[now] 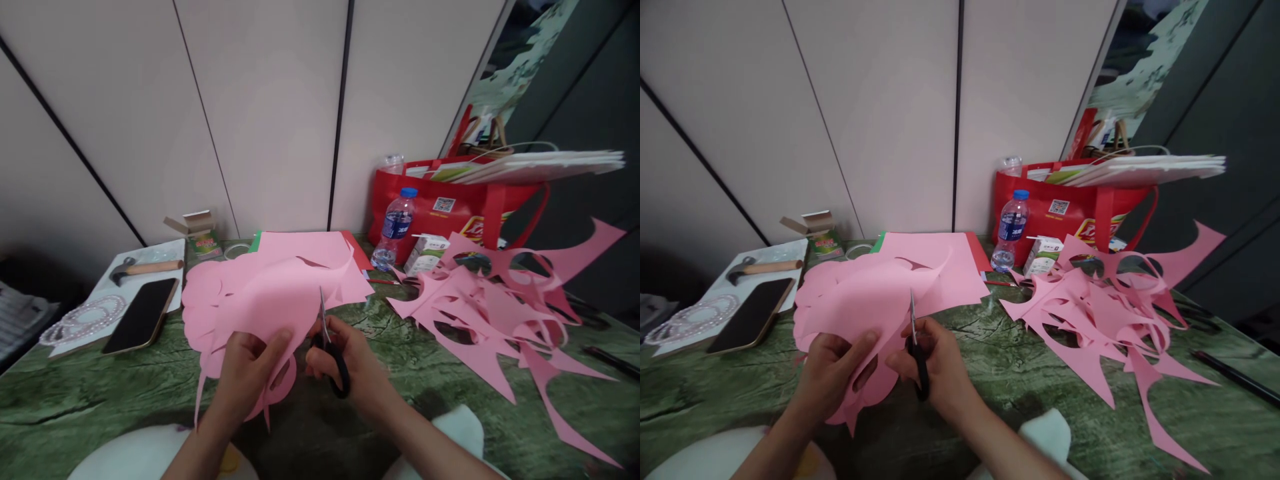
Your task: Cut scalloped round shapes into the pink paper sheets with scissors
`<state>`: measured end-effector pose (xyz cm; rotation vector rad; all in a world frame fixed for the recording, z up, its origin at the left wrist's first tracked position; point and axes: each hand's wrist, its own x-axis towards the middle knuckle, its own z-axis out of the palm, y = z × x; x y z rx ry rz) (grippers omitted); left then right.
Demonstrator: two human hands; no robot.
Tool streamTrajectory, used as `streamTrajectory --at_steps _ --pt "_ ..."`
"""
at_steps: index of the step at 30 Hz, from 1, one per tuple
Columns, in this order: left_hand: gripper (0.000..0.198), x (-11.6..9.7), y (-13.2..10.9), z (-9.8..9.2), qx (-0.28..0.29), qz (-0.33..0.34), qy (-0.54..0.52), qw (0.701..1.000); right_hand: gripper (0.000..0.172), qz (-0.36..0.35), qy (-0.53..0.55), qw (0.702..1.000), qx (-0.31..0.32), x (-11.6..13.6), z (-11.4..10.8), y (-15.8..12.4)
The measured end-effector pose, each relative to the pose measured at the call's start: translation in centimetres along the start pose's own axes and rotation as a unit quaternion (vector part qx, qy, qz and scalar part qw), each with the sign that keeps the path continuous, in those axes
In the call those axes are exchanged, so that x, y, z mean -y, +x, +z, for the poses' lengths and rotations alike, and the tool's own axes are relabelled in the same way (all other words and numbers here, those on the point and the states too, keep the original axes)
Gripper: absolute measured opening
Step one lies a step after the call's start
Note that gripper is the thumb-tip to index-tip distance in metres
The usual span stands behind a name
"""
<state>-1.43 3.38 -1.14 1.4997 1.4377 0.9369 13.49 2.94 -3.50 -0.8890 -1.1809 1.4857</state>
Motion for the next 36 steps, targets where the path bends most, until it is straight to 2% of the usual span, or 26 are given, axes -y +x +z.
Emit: streamTrajectory --at_steps 4,9,19,29,36 --pt "0.045 0.19 0.07 0.02 -0.089 0.016 0.049 0.995 0.038 -0.012 0.001 1.0 -0.011 1.0 -0.19 0.18" --pt "0.044 -0.17 0.02 0.06 -0.069 0.013 0.069 0.995 0.038 -0.019 -0.003 1.0 0.004 1.05 -0.42 0.37" --pt "0.035 0.01 0.18 0.08 -0.151 0.038 0.049 0.987 0.036 -0.031 -0.019 0.999 0.01 0.73 -0.66 0.42" --pt "0.034 -0.06 0.3 -0.17 -0.159 0.057 0.037 0.985 0.034 -0.035 -0.028 0.999 0.015 0.93 -0.63 0.37" --pt "0.035 -0.03 0.33 -0.36 -0.168 0.066 0.043 0.983 0.033 -0.007 -0.042 0.999 -0.005 0.88 -0.54 0.38"
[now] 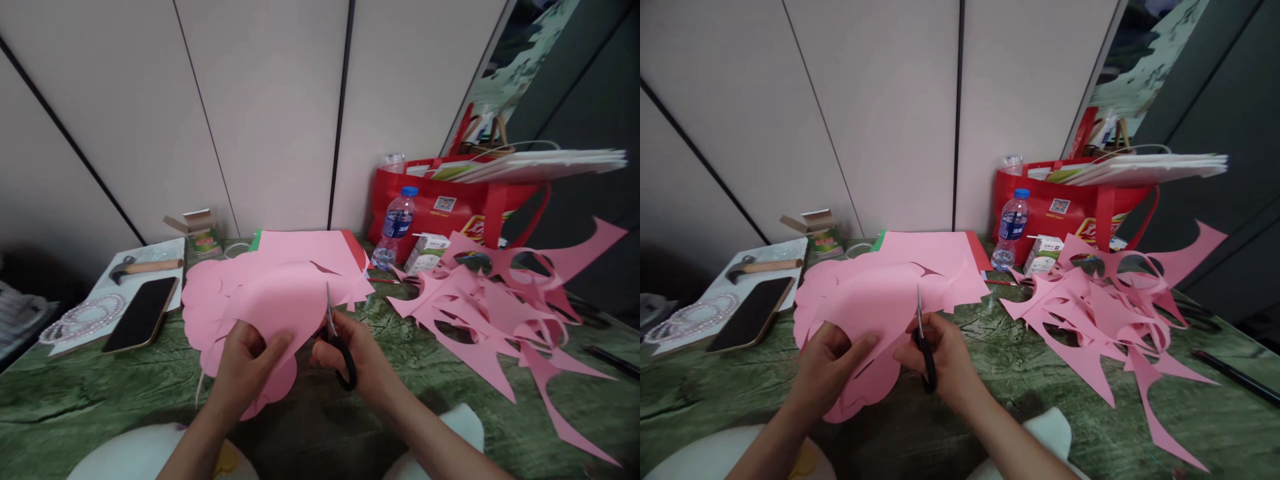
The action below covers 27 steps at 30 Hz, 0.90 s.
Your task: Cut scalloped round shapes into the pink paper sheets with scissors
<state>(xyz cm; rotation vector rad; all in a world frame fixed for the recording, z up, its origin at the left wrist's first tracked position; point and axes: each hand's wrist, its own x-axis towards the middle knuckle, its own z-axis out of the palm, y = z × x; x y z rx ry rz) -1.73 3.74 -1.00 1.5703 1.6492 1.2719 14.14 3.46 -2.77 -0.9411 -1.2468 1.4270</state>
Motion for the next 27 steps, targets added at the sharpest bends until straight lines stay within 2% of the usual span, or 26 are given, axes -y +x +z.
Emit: streamTrajectory --at_steps 8,15,27 --pt "0.034 0.24 0.12 0.06 -0.001 0.012 -0.032 0.999 0.028 0.007 0.033 0.999 -0.009 -0.75 0.04 0.14" --pt "0.032 -0.14 0.19 0.0 0.006 0.017 -0.081 0.997 0.028 0.013 0.028 0.999 -0.013 -0.34 0.09 0.04" --pt "0.032 -0.11 0.27 -0.05 0.051 -0.014 -0.16 0.986 0.022 0.019 0.026 0.999 -0.019 -0.38 0.06 0.0"
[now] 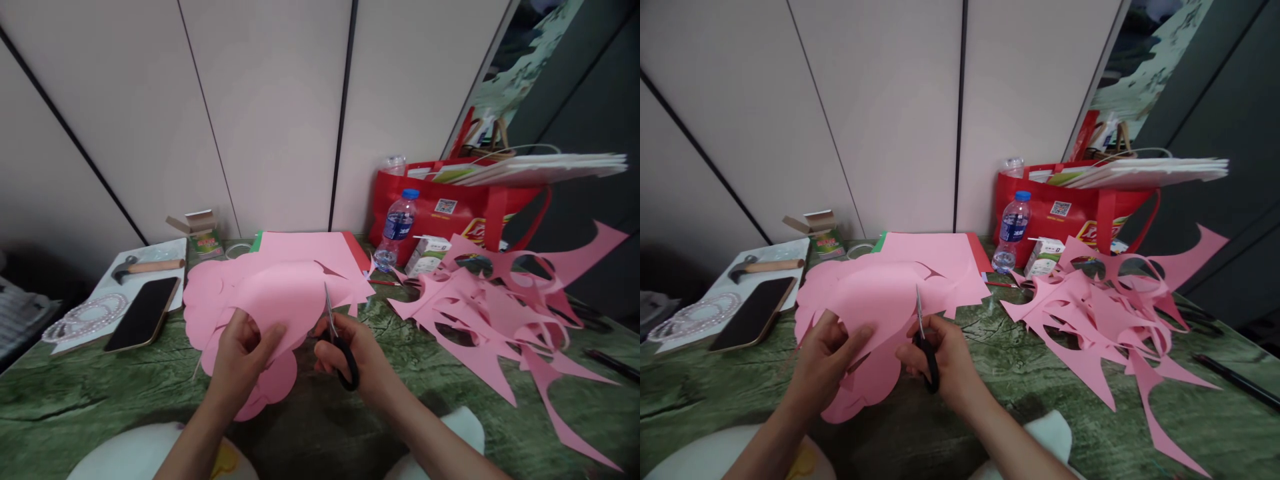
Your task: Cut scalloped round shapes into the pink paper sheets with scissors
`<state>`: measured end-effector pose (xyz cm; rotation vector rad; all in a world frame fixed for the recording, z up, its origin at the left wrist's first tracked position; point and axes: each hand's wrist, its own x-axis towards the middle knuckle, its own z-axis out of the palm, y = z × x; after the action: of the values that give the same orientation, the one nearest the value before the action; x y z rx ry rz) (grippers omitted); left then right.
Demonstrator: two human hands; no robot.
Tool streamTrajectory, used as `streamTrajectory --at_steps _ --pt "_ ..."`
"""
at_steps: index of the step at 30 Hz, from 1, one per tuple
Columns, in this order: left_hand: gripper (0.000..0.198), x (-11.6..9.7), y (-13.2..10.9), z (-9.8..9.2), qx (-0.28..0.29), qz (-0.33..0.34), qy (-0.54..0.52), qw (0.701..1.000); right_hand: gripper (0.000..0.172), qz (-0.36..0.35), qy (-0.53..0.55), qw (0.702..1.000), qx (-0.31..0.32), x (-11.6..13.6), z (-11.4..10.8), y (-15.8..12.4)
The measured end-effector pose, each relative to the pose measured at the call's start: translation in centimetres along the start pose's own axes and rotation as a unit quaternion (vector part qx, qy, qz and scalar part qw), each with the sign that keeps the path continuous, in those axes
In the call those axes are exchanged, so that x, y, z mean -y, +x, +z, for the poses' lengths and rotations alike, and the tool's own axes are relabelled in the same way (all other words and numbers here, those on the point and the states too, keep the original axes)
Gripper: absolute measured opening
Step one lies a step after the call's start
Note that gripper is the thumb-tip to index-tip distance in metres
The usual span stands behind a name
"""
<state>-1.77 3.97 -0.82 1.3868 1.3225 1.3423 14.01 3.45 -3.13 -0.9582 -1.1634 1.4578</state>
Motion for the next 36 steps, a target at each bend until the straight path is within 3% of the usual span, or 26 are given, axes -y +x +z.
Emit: streamTrajectory --at_steps 18,25,32,36 --pt "0.021 0.3 0.1 -0.3 0.037 0.001 -0.042 0.998 0.022 0.008 -0.006 1.0 -0.005 0.2 0.1 -0.1" --pt "0.033 0.7 0.3 -0.6 0.022 -0.001 -0.048 0.999 0.021 0.013 -0.014 1.0 -0.006 0.0 0.0 0.1" --pt "0.038 0.3 0.4 -0.3 0.005 -0.037 -0.108 0.993 0.02 0.017 -0.018 1.0 -0.002 0.1 0.0 0.0" --pt "0.021 -0.3 0.5 -1.0 0.041 -0.093 -0.22 0.97 0.02 0.02 0.005 1.0 0.008 -0.1 0.0 -0.1"
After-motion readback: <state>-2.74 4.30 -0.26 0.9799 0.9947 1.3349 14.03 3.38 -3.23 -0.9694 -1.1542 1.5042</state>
